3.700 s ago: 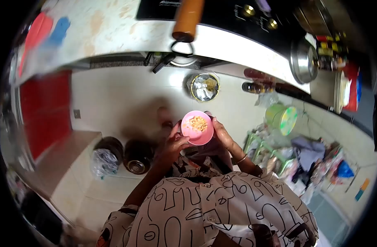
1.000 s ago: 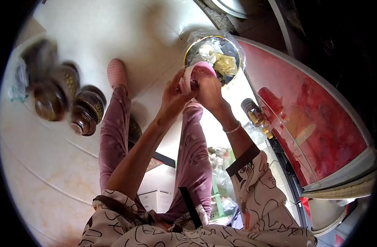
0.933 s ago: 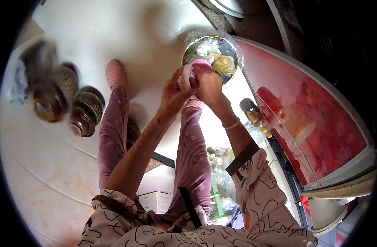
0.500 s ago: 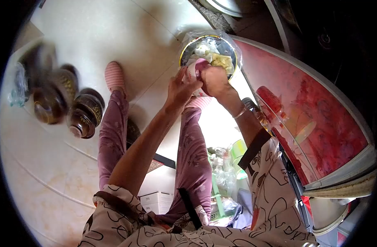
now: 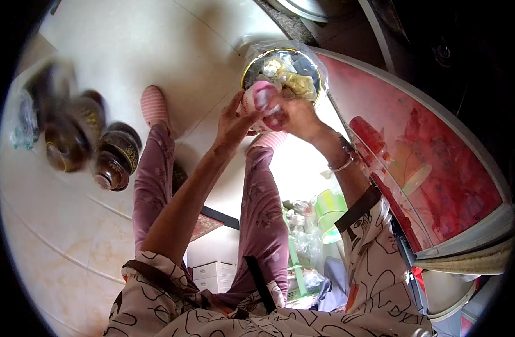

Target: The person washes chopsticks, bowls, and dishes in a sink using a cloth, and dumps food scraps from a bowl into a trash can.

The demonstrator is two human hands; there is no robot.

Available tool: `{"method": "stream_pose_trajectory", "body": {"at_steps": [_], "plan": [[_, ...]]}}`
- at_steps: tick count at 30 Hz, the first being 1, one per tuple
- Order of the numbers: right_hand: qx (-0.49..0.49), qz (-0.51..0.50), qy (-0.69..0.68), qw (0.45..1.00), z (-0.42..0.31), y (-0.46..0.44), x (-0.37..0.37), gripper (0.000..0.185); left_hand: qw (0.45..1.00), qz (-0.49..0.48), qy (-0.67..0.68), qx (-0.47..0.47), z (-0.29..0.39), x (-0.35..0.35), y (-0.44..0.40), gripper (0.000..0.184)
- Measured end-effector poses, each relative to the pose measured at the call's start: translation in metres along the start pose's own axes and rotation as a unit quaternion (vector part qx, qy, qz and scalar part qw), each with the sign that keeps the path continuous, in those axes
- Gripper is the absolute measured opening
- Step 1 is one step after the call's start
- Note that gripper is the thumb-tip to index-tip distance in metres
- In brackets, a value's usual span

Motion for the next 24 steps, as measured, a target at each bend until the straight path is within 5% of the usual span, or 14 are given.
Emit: {"method": "stream_pose_trajectory", "body": {"at_steps": [2, 5, 11, 19, 22, 24], "plan": [[0.104, -0.002, -0.062, 0.993, -0.008, -0.008, -0.023, 0.018, 0.999, -0.009, -0.034, -0.023, 0.011, -0.004, -0.001, 0.066], [0.116, -0.025, -0.063, 0.991, -0.019, -0.01, -0.02, 0.017, 0.998, -0.008, -0.053, -0.041, 0.011, -0.005, 0.001, 0.065], [-0.035, -0.11, 0.061, 0.991, 0.001, -0.012, -0.036, 0.016, 0.999, 0.021, -0.025, 0.014, -0.003, 0.005, 0.002, 0.064], [-0.021, 0.071, 0.215, 0.974, 0.03, -0.008, -0.023, 0.027, 0.997, 0.0, 0.037, 0.075, -0.015, 0.002, 0.004, 0.053], [-0.103, 0.066, 0.124, 0.985, 0.04, -0.001, -0.003, 0.025, 0.997, -0.011, 0.038, 0.069, -0.016, 0.005, 0.008, 0.052], [-0.068, 0.067, 0.066, 0.993, 0.035, 0.001, 0.001, 0.024, 0.997, -0.017, 0.049, 0.061, -0.017, 0.007, 0.006, 0.053]]}}
Point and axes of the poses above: each hand's wrist, its own y-axis away from the middle knuckle, its own x-axis out of the back of the hand, z = x × y, the point moved 7 cm from there along -y, towards the middle knuckle, and after that the axes turned 9 degrees about -z, right-handed, at the moved point
